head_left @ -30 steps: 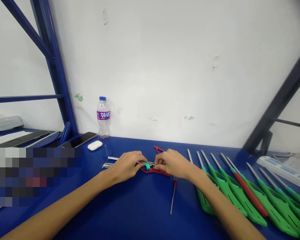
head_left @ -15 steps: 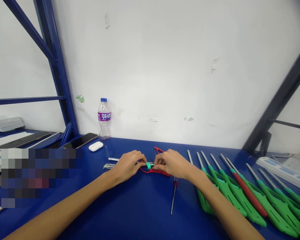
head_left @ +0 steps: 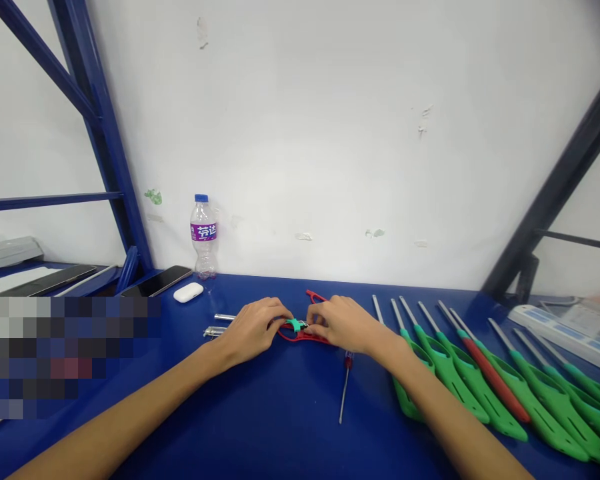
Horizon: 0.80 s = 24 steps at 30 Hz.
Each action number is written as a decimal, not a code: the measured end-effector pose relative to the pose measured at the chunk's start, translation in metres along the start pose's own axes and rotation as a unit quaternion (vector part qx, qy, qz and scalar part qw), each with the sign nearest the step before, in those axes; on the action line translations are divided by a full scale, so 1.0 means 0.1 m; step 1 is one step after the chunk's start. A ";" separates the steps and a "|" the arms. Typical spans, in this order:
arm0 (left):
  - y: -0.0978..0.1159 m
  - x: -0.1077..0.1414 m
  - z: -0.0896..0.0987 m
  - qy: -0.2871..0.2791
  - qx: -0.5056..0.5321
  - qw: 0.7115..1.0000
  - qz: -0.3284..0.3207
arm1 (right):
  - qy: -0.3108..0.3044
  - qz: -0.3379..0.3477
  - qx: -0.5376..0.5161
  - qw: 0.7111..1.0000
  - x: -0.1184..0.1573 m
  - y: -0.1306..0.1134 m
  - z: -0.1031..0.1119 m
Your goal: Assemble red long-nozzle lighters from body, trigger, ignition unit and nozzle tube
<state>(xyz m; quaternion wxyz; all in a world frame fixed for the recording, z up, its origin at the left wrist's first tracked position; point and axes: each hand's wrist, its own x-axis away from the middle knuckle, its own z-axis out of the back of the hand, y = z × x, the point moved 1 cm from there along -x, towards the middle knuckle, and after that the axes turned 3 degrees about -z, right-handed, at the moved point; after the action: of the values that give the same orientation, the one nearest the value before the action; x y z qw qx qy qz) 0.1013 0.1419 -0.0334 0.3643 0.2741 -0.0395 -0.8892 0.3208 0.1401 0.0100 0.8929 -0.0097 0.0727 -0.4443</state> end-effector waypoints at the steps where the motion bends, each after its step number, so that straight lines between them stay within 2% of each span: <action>1: 0.02 0.00 0.01 0.003 0.006 1.000 0.004 | 0.000 0.000 0.003 1.000 0.00 0.00 0.00; 6: 0.06 0.00 0.01 -0.008 0.019 1.000 0.009 | -0.005 0.002 0.009 1.000 0.01 0.01 0.00; 16: 0.00 0.00 -0.05 -0.018 0.023 0.999 -0.015 | -0.005 0.001 0.009 1.000 0.02 0.01 -0.01; 24: -0.01 -0.01 -0.09 -0.005 0.000 1.000 -0.016 | 0.003 0.004 0.037 0.999 0.01 -0.01 -0.02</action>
<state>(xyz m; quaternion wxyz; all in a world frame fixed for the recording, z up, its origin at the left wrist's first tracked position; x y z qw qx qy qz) 0.1058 0.1446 -0.0415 0.3499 0.2700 -0.0372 -0.8963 0.3204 0.1393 0.0076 0.8943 0.0251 0.0586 -0.4429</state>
